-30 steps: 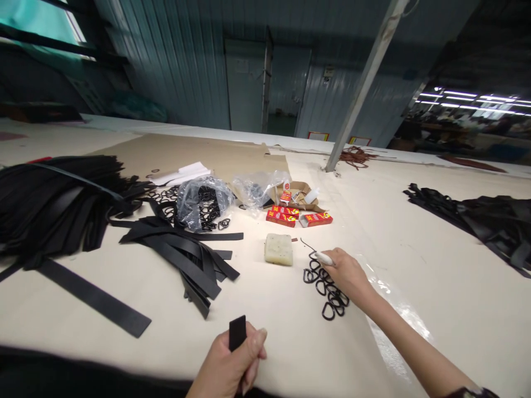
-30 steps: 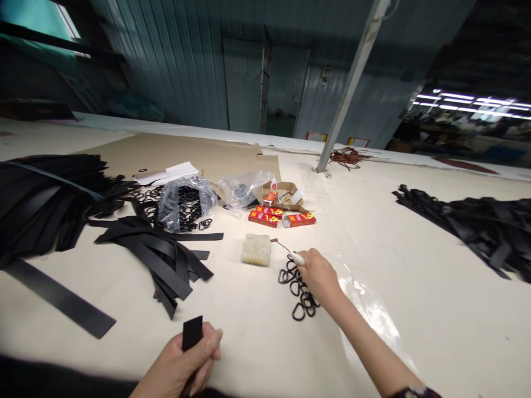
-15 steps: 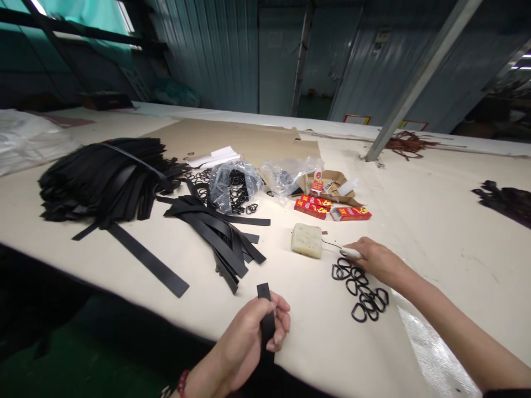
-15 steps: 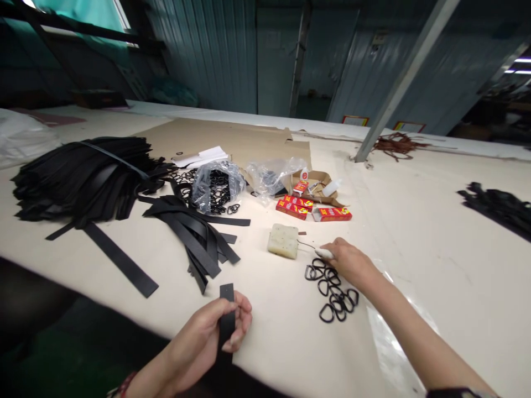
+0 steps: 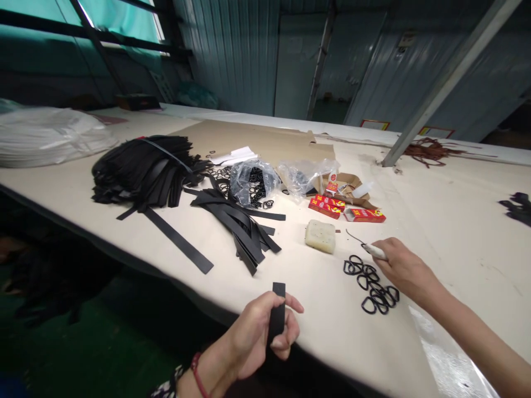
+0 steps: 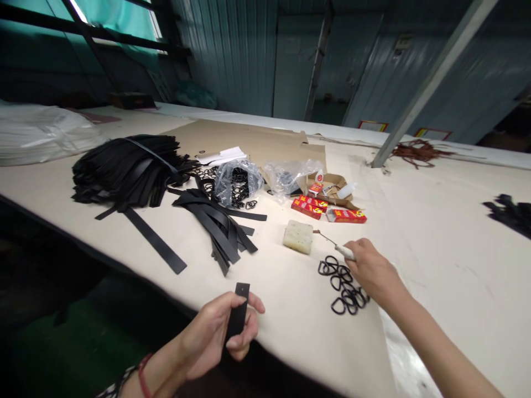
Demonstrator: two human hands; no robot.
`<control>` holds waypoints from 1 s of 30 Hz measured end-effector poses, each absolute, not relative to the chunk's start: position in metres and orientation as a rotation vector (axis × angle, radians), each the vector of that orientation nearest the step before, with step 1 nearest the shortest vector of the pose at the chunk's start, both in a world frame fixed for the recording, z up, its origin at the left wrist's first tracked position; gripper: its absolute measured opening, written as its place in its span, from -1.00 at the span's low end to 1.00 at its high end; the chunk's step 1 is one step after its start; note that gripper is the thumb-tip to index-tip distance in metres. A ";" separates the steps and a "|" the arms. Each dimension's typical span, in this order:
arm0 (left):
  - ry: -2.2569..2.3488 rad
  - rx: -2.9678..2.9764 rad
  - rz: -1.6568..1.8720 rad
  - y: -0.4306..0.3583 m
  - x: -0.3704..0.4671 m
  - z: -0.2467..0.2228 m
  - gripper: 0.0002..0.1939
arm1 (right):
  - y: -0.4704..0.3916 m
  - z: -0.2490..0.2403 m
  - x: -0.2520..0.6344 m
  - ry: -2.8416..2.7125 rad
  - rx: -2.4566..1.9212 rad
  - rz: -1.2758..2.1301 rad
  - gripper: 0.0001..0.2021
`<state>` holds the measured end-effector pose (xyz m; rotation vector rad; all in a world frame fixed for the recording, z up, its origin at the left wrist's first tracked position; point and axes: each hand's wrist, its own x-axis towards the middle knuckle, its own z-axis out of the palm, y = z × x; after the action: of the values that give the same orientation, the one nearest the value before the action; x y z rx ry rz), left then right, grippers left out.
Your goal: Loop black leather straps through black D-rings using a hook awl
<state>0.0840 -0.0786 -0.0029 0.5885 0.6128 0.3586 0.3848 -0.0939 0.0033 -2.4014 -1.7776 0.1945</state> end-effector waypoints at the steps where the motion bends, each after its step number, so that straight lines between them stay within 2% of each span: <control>1: 0.609 0.595 0.354 -0.080 0.083 -0.002 -0.73 | -0.100 0.009 0.373 -1.754 -2.371 0.249 -0.83; 4: 0.587 0.662 0.316 -0.085 0.081 0.000 -0.70 | -0.119 0.024 0.323 -1.672 -2.227 0.545 -0.72; 5: 0.577 0.696 0.286 -0.086 0.080 0.001 -0.69 | -0.124 0.026 0.304 -1.538 -2.081 0.771 -0.72; 11: 0.534 0.911 0.145 -0.094 0.075 0.009 -0.67 | -0.140 0.031 0.237 -1.311 -1.764 1.164 -0.82; 15: 0.584 1.076 0.079 -0.096 0.073 0.017 -0.65 | -0.148 0.036 0.229 -1.546 -1.667 1.162 -0.82; 21: 0.612 1.326 0.014 -0.089 0.066 0.019 -0.64 | -0.160 0.036 0.225 -1.904 -1.576 0.813 -0.70; 26: 0.544 1.362 -0.010 -0.084 0.061 0.019 -0.62 | -0.161 0.040 0.221 -1.772 -1.573 1.025 -0.80; 30: 0.511 1.266 -0.051 -0.085 0.062 0.019 -0.77 | -0.156 0.042 0.219 -1.630 -1.703 1.053 -0.89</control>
<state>0.0616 -0.0850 0.0190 1.2657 0.5107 -0.0507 0.2187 -0.1565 0.0421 -1.7025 -1.6296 1.0532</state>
